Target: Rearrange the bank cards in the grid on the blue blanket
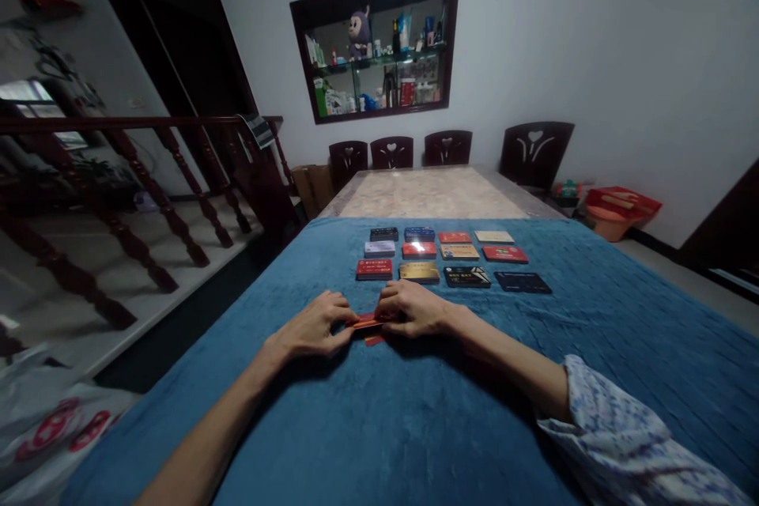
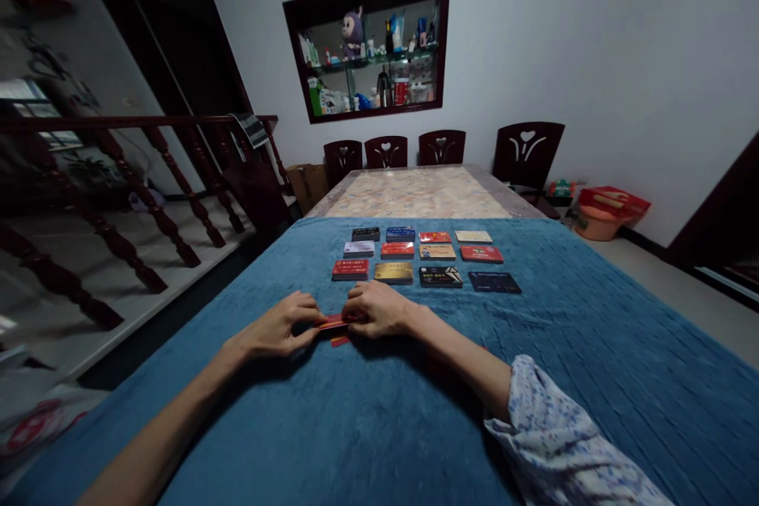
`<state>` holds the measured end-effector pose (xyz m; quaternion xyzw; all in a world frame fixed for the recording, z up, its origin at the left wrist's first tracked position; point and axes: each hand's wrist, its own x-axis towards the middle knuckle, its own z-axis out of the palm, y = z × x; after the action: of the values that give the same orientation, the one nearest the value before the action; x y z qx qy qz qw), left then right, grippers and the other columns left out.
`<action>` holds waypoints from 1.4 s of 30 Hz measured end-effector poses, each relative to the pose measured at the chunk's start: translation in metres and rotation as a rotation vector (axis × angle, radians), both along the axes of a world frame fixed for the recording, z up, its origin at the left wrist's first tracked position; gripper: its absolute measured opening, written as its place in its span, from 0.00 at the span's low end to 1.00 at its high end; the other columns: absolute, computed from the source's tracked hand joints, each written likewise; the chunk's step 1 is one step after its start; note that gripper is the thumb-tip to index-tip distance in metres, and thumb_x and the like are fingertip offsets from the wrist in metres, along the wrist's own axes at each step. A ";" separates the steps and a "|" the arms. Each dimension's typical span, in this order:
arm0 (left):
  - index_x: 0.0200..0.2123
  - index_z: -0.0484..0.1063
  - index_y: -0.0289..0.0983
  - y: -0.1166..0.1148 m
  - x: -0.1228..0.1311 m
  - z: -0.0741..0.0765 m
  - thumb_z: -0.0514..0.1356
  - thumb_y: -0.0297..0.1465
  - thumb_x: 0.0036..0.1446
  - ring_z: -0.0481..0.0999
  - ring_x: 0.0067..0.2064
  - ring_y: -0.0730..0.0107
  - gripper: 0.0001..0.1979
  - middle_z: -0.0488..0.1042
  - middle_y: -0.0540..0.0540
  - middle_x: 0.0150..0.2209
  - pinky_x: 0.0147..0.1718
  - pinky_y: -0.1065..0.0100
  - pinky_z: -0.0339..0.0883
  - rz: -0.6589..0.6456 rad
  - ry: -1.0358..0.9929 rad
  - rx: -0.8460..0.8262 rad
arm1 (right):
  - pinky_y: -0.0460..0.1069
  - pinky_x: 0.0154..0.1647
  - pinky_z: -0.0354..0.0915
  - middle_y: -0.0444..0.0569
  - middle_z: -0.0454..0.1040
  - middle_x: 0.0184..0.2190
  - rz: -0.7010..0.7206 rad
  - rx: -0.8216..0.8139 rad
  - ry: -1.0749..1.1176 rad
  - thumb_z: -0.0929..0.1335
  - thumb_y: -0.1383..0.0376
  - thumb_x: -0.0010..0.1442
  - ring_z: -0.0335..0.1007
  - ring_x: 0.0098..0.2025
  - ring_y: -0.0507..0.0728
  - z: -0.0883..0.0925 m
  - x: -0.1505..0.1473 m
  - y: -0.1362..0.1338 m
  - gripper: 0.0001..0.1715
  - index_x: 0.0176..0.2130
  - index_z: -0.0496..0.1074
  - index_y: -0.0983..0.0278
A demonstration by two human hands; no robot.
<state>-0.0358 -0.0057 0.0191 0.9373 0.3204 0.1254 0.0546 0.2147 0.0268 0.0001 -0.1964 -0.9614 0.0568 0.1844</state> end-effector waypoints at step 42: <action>0.60 0.68 0.39 0.032 -0.010 -0.047 0.55 0.24 0.62 0.78 0.51 0.62 0.22 0.77 0.41 0.54 0.52 0.58 0.70 0.142 -0.280 0.090 | 0.50 0.41 0.62 0.54 0.76 0.44 -0.405 0.070 -0.032 0.65 0.73 0.60 0.72 0.42 0.58 -0.022 -0.012 0.001 0.33 0.63 0.61 0.62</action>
<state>-0.0455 0.0268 -0.0274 0.8872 0.3693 0.2725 0.0476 0.2028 0.0280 -0.0223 -0.3799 -0.9065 -0.0179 0.1835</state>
